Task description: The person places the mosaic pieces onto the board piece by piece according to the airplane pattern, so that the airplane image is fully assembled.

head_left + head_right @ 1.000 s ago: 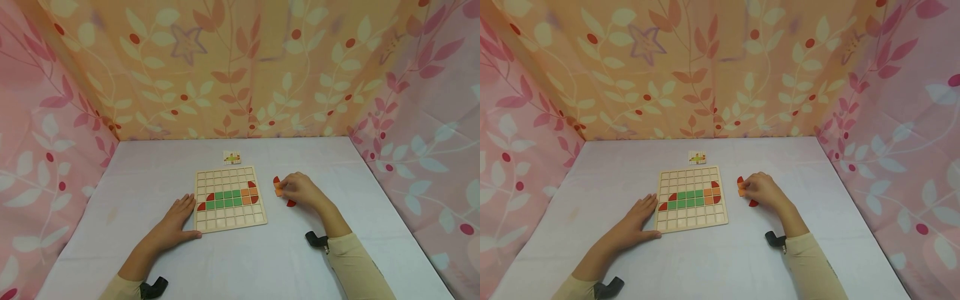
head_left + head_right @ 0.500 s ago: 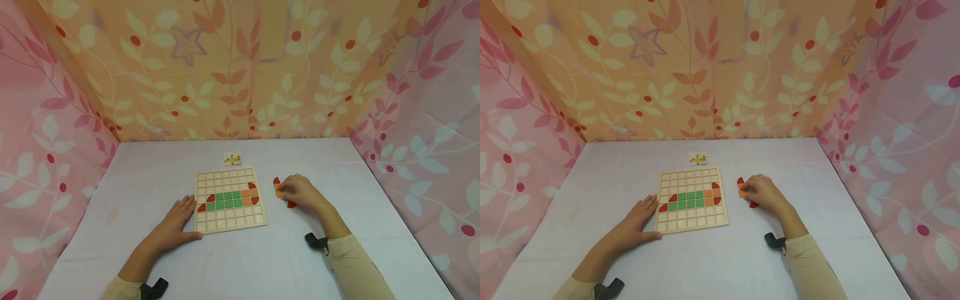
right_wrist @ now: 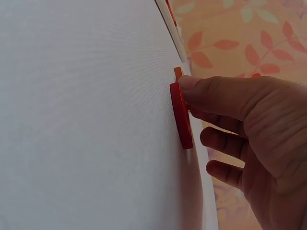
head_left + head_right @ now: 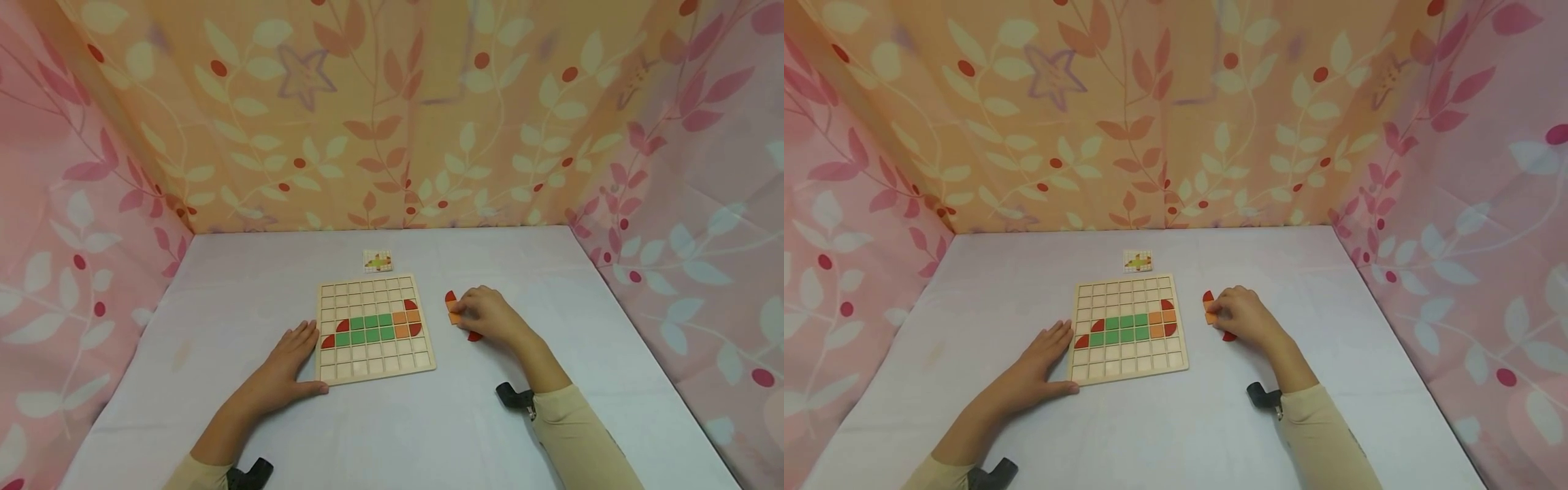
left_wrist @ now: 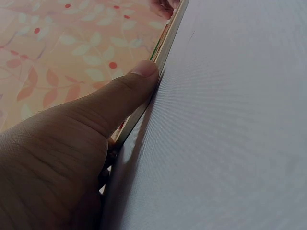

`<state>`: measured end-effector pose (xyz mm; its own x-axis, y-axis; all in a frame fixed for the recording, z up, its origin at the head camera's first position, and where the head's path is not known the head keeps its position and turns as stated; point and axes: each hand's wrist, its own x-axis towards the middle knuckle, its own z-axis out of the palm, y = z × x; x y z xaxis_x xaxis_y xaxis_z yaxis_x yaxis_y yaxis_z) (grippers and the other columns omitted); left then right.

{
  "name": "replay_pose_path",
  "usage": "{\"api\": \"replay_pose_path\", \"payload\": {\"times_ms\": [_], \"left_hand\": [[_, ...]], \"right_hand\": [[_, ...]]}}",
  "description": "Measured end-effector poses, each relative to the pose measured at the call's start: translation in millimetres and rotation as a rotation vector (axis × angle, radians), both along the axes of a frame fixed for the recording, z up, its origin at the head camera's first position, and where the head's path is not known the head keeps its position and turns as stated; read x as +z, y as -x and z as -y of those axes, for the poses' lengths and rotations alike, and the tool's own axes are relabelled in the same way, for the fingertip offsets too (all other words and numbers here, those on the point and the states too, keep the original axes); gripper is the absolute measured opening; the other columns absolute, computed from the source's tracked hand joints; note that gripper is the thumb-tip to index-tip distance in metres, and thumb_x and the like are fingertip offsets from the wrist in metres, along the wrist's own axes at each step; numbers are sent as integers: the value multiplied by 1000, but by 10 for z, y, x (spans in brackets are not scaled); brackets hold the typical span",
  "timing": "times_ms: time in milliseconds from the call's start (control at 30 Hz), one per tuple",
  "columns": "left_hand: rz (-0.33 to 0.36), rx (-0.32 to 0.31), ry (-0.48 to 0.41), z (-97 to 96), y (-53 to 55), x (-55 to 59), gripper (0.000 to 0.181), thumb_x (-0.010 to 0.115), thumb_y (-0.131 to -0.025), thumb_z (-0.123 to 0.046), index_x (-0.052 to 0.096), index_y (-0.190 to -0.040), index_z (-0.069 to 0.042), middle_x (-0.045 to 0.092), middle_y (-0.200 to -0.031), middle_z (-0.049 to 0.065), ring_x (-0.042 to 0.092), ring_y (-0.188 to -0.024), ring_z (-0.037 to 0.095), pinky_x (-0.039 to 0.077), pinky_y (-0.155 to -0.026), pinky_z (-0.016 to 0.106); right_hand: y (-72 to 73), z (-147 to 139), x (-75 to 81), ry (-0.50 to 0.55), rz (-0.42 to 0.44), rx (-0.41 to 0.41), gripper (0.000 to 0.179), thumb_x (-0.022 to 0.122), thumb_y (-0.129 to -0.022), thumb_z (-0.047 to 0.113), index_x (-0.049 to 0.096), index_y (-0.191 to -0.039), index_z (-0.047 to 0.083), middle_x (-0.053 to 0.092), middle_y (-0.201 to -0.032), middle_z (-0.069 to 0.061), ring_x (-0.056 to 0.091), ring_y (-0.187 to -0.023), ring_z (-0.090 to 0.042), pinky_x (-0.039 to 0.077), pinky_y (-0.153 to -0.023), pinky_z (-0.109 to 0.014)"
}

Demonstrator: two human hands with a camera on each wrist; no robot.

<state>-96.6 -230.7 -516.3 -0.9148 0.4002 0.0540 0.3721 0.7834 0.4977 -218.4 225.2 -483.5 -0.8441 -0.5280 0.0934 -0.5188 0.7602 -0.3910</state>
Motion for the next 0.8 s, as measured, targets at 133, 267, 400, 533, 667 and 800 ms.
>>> {"api": "replay_pose_path", "payload": {"times_ms": [133,267,400,533,667,800], "left_hand": [[14,0,9,-7,8,18,120,78,-76,-70,27,-161,-3,19,-171,10,13,-159,31,6,-131,41],[26,3,19,-22,16,34,121,77,-75,-71,27,-161,-3,19,-171,10,13,-159,30,10,-129,49],[30,8,16,-23,23,36,121,78,-75,-70,27,-161,-3,19,-171,9,12,-159,30,9,-130,47],[33,11,13,-19,11,25,120,77,-75,-71,27,-162,-4,19,-171,8,12,-159,30,5,-130,40],[16,7,12,-17,3,18,119,77,-76,-71,28,-161,-3,20,-171,10,14,-159,31,6,-130,40],[25,11,16,-16,1,30,119,77,-76,-70,27,-162,-4,19,-171,9,13,-159,30,6,-131,40]], "right_hand": [[15,13,-9,-8,9,7,22,83,-84,19,80,-106,17,71,-100,7,60,-102,-19,46,-97,-48],[20,21,-19,-6,24,16,19,82,-85,19,79,-103,18,71,-99,8,60,-101,-18,45,-97,-47],[24,30,-25,-6,23,12,18,82,-83,19,78,-101,19,70,-99,8,59,-100,-18,45,-97,-48],[20,27,-37,-9,35,9,18,82,-83,19,78,-100,22,70,-101,9,59,-102,-18,46,-97,-48],[21,25,-31,-19,43,13,17,82,-84,21,77,-100,23,71,-100,10,60,-102,-17,46,-98,-47],[15,30,-17,-24,36,21,18,82,-83,20,78,-101,22,71,-100,10,59,-99,-17,46,-95,-47]]}}
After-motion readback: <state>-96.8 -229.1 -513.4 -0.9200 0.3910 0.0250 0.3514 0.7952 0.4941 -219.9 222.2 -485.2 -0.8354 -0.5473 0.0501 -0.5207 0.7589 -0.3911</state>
